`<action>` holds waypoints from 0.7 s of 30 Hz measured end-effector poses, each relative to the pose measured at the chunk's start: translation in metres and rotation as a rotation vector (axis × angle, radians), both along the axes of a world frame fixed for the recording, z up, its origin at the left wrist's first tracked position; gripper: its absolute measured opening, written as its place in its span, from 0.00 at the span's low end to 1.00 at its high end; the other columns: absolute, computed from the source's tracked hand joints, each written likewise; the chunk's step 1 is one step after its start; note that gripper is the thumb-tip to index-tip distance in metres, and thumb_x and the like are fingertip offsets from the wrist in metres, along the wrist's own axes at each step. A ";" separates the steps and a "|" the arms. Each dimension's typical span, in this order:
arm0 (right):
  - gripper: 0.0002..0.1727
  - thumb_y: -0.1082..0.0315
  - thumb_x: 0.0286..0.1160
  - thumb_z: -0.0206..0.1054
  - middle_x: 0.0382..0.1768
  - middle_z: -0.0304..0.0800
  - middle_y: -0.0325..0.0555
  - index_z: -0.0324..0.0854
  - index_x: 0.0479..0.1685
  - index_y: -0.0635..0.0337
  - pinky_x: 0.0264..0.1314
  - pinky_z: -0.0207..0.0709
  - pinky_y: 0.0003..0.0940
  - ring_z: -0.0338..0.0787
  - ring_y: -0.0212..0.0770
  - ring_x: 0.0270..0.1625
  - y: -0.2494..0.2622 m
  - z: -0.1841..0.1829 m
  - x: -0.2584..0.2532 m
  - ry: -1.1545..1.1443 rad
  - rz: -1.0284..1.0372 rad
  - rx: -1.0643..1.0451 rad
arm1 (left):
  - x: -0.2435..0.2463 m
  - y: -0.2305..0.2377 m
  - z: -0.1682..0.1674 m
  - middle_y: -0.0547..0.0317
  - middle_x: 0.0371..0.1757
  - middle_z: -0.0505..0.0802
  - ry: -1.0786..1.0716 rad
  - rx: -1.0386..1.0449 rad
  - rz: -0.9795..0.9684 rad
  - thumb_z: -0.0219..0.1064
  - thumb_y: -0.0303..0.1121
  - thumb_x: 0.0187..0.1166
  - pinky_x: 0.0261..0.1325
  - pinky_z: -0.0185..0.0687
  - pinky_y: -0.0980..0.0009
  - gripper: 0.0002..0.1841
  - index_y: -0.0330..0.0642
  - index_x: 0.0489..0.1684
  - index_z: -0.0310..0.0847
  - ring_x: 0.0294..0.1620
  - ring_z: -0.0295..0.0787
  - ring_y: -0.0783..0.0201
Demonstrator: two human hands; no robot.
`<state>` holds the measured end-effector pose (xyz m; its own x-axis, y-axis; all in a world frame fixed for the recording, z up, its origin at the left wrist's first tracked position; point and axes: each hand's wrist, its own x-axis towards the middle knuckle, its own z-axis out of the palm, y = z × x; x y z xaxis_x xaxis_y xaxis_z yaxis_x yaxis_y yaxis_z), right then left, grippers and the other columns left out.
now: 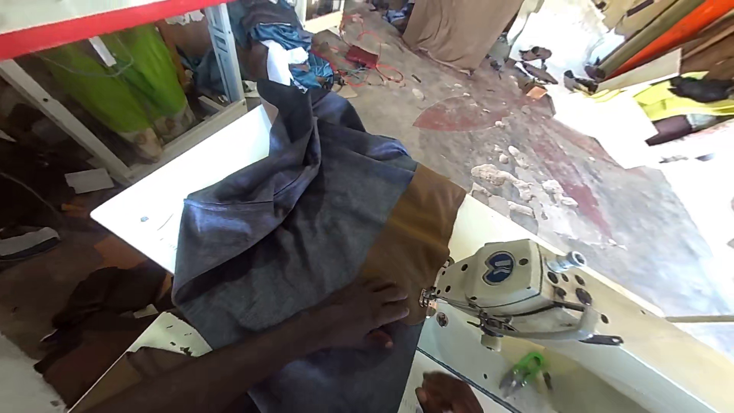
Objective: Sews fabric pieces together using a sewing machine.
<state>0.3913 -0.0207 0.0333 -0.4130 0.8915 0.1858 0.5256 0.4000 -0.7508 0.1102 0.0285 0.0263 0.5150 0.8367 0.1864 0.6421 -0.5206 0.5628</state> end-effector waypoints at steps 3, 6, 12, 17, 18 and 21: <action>0.16 0.54 0.77 0.73 0.67 0.89 0.51 0.94 0.54 0.53 0.73 0.79 0.47 0.85 0.46 0.72 0.014 -0.020 -0.003 -0.130 0.070 0.225 | 0.013 0.004 -0.002 0.55 0.80 0.80 0.012 -0.026 0.048 0.55 0.48 0.90 0.85 0.65 0.52 0.22 0.46 0.73 0.80 0.84 0.70 0.52; 0.17 0.47 0.81 0.66 0.69 0.89 0.39 0.94 0.55 0.41 0.67 0.78 0.49 0.85 0.44 0.71 0.015 -0.033 -0.006 -0.215 0.070 0.365 | 0.021 0.012 -0.008 0.61 0.72 0.85 0.057 0.037 0.109 0.52 0.48 0.92 0.81 0.70 0.58 0.20 0.50 0.64 0.86 0.78 0.75 0.58; 0.18 0.45 0.83 0.63 0.69 0.89 0.34 0.94 0.55 0.39 0.64 0.79 0.49 0.85 0.43 0.70 0.015 -0.036 -0.007 -0.217 0.047 0.382 | 0.028 0.021 -0.019 0.64 0.58 0.89 0.181 0.314 0.065 0.56 0.40 0.91 0.67 0.80 0.61 0.12 0.52 0.47 0.88 0.67 0.83 0.61; 0.16 0.47 0.81 0.66 0.64 0.91 0.36 0.94 0.51 0.43 0.63 0.81 0.46 0.87 0.42 0.66 0.025 -0.031 -0.006 -0.146 0.074 0.314 | 0.031 0.023 -0.018 0.62 0.55 0.89 0.168 0.349 0.048 0.58 0.36 0.89 0.66 0.82 0.62 0.09 0.49 0.45 0.86 0.63 0.85 0.62; 0.16 0.49 0.81 0.66 0.64 0.91 0.39 0.94 0.52 0.45 0.62 0.82 0.45 0.88 0.43 0.65 0.028 -0.029 -0.006 -0.128 0.073 0.300 | 0.031 0.023 -0.017 0.62 0.56 0.89 0.168 0.350 0.042 0.59 0.35 0.89 0.67 0.82 0.63 0.09 0.49 0.45 0.86 0.63 0.85 0.62; 0.15 0.53 0.82 0.66 0.72 0.87 0.45 0.94 0.53 0.49 0.67 0.84 0.44 0.88 0.46 0.68 0.042 -0.027 -0.006 -0.120 0.062 0.285 | 0.028 0.023 -0.017 0.62 0.57 0.88 0.196 0.341 0.015 0.59 0.34 0.88 0.69 0.81 0.62 0.08 0.48 0.47 0.86 0.65 0.84 0.61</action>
<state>0.3854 0.0210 0.0062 -0.4995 0.7827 0.3714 0.5717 0.6199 -0.5375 0.1378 0.0517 0.0088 0.5566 0.7516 0.3541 0.7293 -0.6461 0.2251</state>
